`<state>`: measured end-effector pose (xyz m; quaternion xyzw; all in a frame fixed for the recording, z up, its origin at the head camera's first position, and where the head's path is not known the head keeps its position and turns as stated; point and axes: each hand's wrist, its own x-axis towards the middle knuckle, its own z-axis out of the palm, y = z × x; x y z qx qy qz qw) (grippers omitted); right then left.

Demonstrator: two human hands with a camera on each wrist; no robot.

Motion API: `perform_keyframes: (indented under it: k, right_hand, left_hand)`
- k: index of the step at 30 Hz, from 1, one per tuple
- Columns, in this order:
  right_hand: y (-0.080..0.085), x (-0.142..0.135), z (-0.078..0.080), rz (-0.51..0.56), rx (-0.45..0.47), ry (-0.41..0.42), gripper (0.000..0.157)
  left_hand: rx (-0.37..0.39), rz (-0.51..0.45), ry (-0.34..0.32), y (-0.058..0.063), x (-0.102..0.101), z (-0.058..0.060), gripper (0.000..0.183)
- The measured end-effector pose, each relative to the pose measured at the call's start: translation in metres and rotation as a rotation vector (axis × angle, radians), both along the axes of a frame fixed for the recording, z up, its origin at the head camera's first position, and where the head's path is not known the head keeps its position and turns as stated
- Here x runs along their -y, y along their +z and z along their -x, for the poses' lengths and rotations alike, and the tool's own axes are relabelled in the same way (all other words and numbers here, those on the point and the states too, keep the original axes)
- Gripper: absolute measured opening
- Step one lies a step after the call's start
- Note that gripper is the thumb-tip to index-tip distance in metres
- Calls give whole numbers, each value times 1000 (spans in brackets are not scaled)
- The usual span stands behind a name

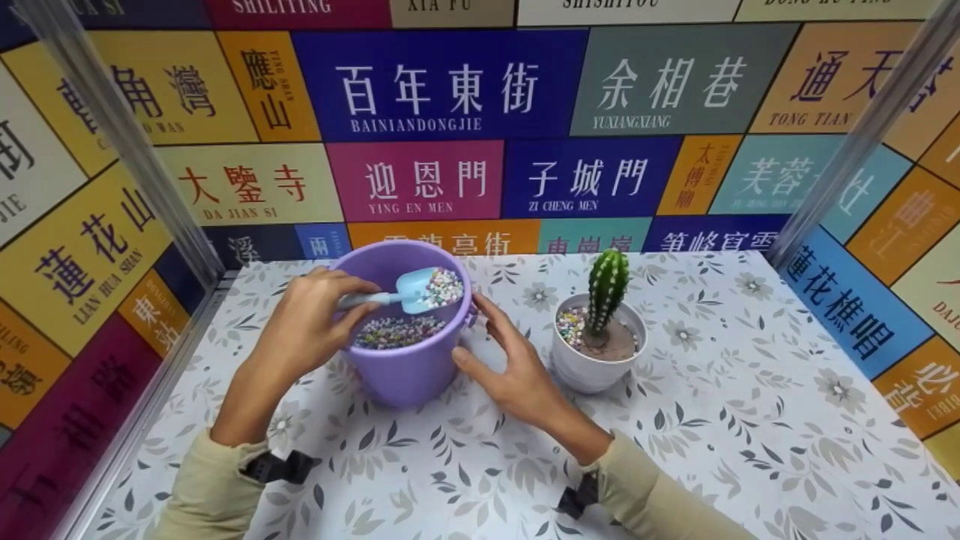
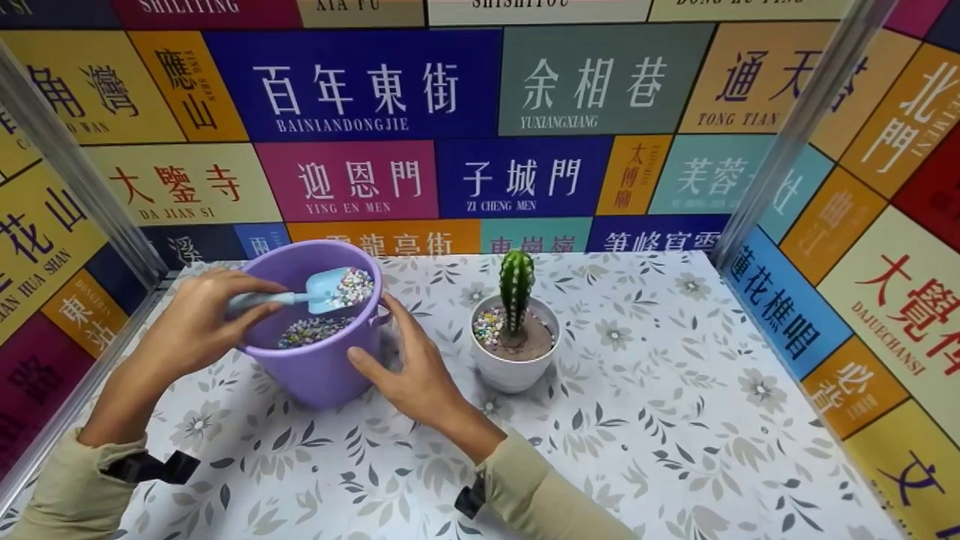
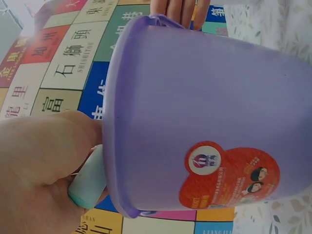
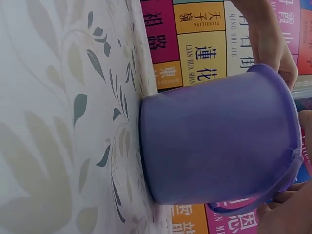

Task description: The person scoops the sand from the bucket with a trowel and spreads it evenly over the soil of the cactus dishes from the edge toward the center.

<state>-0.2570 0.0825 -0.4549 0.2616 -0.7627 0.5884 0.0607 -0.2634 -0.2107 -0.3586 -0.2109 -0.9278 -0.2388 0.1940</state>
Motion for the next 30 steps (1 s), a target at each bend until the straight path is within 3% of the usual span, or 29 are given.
perform_keyframes:
  k: [6, 12, 19, 23, 30]
  right_hand:
    - [7, -25, -11, 22, -57, 1, 80]
    - [12, -60, -19, 70, -76, -8, 68]
    - [9, -103, -27, 25, -111, -94, 53]
    - [5, -125, -29, 15, -141, -117, 46]
    - [-2, -153, -18, 143, -214, -213, 22]
  left_hand:
    - [3, -10, 0, 5, -4, -4, 23]
    - [-26, -19, -19, 9, -13, -10, 23]
    - [-49, -7, -49, 8, -33, -14, 22]
    - [-47, -8, -58, 6, -46, -16, 21]
    - [-49, 8, -97, 4, -68, -16, 20]
